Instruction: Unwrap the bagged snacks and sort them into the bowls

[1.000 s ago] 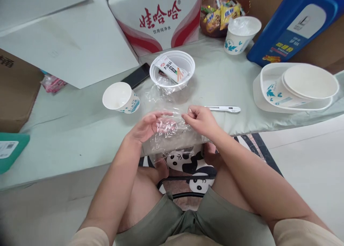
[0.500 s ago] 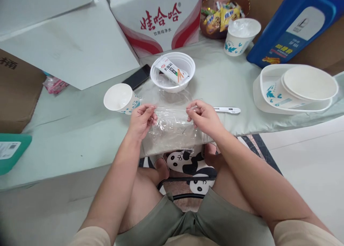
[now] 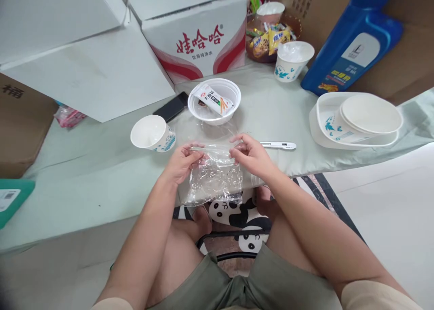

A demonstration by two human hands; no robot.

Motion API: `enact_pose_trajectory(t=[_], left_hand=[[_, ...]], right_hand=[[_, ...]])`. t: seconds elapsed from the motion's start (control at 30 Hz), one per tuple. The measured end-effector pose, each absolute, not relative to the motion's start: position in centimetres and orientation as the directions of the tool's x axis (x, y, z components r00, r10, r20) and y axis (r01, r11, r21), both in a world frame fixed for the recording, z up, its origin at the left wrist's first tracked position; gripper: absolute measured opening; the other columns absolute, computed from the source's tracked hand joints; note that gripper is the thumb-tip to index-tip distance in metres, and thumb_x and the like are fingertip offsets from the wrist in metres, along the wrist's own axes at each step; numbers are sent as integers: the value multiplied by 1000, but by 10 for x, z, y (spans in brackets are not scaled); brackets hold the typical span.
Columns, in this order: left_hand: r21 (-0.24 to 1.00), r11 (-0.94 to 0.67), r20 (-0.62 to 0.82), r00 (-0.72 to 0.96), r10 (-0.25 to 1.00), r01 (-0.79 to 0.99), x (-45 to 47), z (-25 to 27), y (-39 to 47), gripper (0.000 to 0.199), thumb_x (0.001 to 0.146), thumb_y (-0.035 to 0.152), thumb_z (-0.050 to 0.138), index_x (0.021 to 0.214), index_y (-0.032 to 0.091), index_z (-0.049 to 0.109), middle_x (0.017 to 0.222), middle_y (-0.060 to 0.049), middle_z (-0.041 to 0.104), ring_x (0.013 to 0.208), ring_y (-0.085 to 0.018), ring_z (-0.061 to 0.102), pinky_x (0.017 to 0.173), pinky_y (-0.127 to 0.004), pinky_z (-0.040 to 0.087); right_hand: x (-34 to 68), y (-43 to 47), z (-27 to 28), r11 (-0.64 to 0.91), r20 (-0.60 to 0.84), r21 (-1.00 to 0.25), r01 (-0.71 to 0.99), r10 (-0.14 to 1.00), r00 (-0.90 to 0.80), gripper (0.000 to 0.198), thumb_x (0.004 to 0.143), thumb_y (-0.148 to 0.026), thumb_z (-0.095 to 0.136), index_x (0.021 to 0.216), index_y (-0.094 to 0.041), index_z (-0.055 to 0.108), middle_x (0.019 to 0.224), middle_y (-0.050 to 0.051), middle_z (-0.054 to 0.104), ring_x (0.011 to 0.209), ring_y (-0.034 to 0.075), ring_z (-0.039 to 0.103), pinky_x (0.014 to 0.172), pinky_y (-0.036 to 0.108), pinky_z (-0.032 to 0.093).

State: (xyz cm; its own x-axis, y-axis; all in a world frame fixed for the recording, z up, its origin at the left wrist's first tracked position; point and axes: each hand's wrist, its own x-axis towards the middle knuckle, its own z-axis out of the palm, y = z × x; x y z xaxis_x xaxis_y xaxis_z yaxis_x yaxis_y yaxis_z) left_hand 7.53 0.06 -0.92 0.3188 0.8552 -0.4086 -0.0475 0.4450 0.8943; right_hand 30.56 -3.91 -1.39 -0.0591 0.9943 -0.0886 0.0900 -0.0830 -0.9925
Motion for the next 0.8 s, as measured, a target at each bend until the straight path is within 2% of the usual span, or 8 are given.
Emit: enact_pose_trajectory(t=[0.2, 0.3, 0.4, 0.47, 0.53, 0.63, 0.73, 0.8], left_hand=[[944, 321, -282, 320, 905, -74, 69, -11, 2, 40, 65, 35, 85, 96, 21, 63, 81, 1, 73, 63, -11, 69, 60, -22, 54], [968, 246, -221, 297, 929, -50, 66, -12, 3, 22, 65, 27, 80, 81, 19, 68, 79, -1, 73, 69, -13, 69, 66, -24, 55], [982, 187, -185, 241, 953, 12, 66, -13, 4, 4, 62, 20, 71, 65, 18, 71, 76, -4, 74, 85, -19, 71, 73, -26, 55], [980, 196, -186, 223, 957, -25, 67, -13, 4, 13, 65, 25, 63, 64, 18, 74, 83, -8, 77, 92, -23, 70, 76, -30, 55], [962, 254, -225, 235, 945, -100, 68, -11, 3, 28, 72, 38, 58, 68, 16, 76, 89, -11, 77, 89, -24, 69, 75, -32, 56], [935, 338, -307, 235, 922, -108, 69, -8, 1, 39, 73, 52, 65, 74, 15, 75, 93, -12, 76, 80, -20, 67, 65, -29, 55], [948, 316, -298, 227, 927, -46, 67, -10, 0, 38, 64, 44, 82, 88, 16, 73, 95, -8, 73, 74, -14, 64, 62, -23, 53], [964, 266, -251, 260, 933, -24, 65, -12, 0, 49, 60, 35, 88, 102, 18, 70, 108, -8, 70, 72, -11, 63, 63, -22, 53]], right_hand=[[304, -33, -20, -53, -52, -998, 44, 998, 20, 10, 73, -27, 64, 73, -21, 57, 110, 4, 64, 54, 7, 57, 51, 27, 45], [303, -30, -18, -91, -93, -996, -24, 993, 77, 8, 64, -22, 65, 61, -19, 58, 113, 5, 63, 61, 8, 54, 54, 27, 45], [304, -28, -13, -167, -184, -975, -143, 977, 111, 3, 58, -20, 63, 57, -19, 60, 114, 5, 64, 69, 11, 53, 58, 27, 46], [306, -28, -10, -210, -233, -960, -185, 966, 115, 5, 57, -19, 60, 56, -20, 64, 116, 6, 65, 76, 14, 55, 62, 29, 49], [308, -28, -9, -221, -246, -954, -202, 963, 109, 10, 57, -18, 59, 56, -21, 68, 114, 7, 66, 86, 18, 59, 70, 30, 52], [310, -29, -12, -211, -237, -951, -227, 967, 91, 12, 66, -27, 64, 59, -21, 72, 111, 9, 65, 103, 22, 60, 83, 33, 54], [311, -31, -16, -154, -167, -980, -123, 980, 106, 21, 73, -37, 71, 60, -21, 70, 109, 10, 64, 118, 25, 57, 91, 36, 53], [311, -32, -17, -121, -125, -992, -47, 987, 105, 17, 74, -38, 76, 81, -23, 75, 119, 8, 63, 115, 24, 59, 94, 38, 53]])
